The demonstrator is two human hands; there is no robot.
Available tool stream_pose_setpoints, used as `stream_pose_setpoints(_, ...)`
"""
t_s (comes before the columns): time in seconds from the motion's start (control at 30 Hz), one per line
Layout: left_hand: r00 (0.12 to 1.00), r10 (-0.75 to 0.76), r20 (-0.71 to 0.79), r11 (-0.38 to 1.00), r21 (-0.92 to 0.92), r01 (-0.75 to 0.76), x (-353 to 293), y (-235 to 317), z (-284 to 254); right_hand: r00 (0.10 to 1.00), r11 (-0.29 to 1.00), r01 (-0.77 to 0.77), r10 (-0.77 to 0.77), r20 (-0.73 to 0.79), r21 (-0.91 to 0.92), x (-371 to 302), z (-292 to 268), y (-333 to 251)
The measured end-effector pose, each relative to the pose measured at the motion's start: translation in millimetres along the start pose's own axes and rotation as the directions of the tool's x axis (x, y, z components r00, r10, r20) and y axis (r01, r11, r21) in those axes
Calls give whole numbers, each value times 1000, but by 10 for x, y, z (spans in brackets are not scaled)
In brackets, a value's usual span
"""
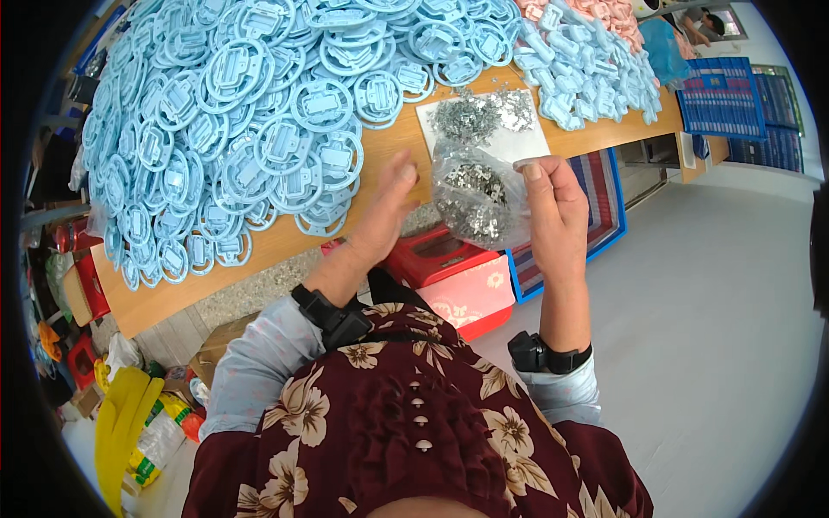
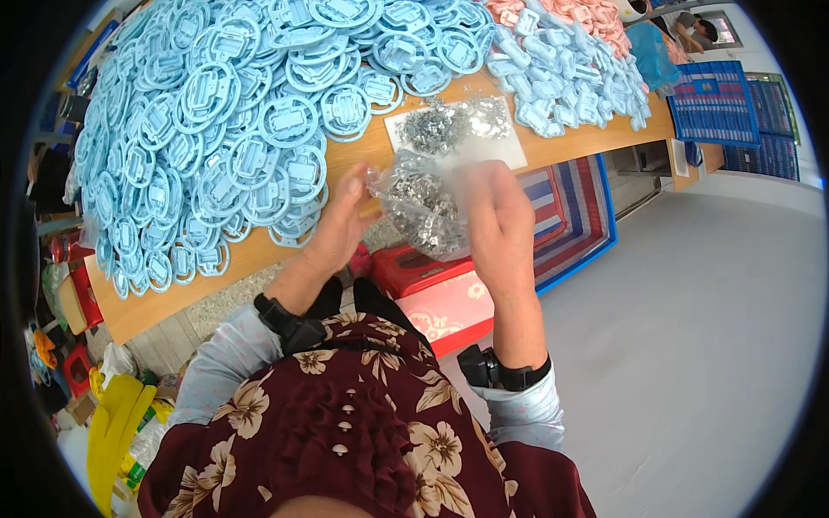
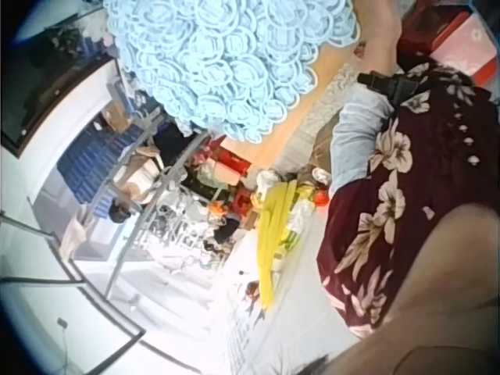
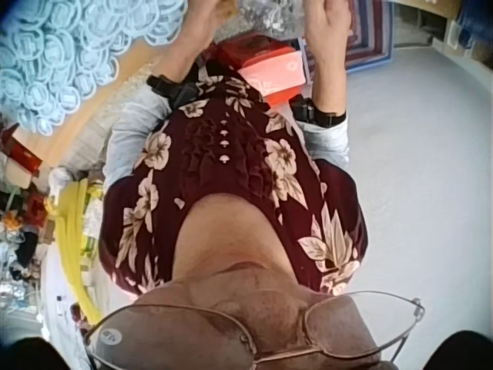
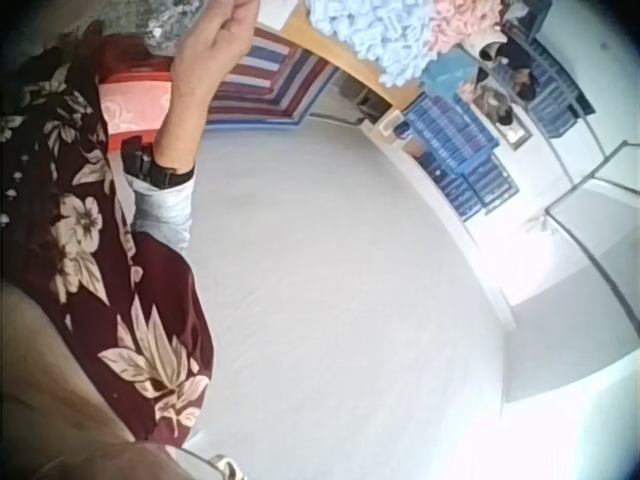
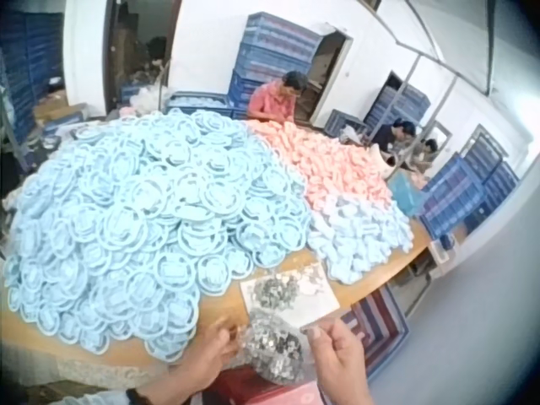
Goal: Assembling small metal pins into blue plastic circular frames at a manufacturing workbench.
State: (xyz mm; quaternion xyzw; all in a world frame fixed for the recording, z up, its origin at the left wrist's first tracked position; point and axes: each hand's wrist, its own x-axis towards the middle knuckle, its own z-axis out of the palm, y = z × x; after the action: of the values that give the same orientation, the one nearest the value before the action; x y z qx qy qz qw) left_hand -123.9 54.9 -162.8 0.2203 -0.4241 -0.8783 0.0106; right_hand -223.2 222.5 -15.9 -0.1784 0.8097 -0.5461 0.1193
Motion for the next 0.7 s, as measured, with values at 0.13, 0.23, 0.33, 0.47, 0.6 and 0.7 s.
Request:
stream_pose_setpoints(0.13,971,-135,197,824,-522,220,146,-494,-236,991,971,-116,99,88,208,-59,97,-39)
stream_pose_setpoints(0.23,942,-115,314,773,-567,284,188,-612,-270,950,935,-261,205,236,239,-7,62,86)
stream_pose_setpoints(0.33,921,-149,360,832,-459,313,154,-843,-373,908,923,-355,302,291,148,176,141,303)
stream_pose_setpoints(0.47,911,-284,298,704,-581,409,-36,-1076,-506,842,830,-503,409,351,240,553,336,796)
stream_pose_setpoints(0.6,913,-369,173,639,-666,384,-126,-1053,-574,842,883,-460,399,363,96,823,656,1143)
stream_pose_setpoints(0.7,922,-372,105,626,-705,332,-186,-1035,-517,807,851,-523,479,346,41,980,802,1344)
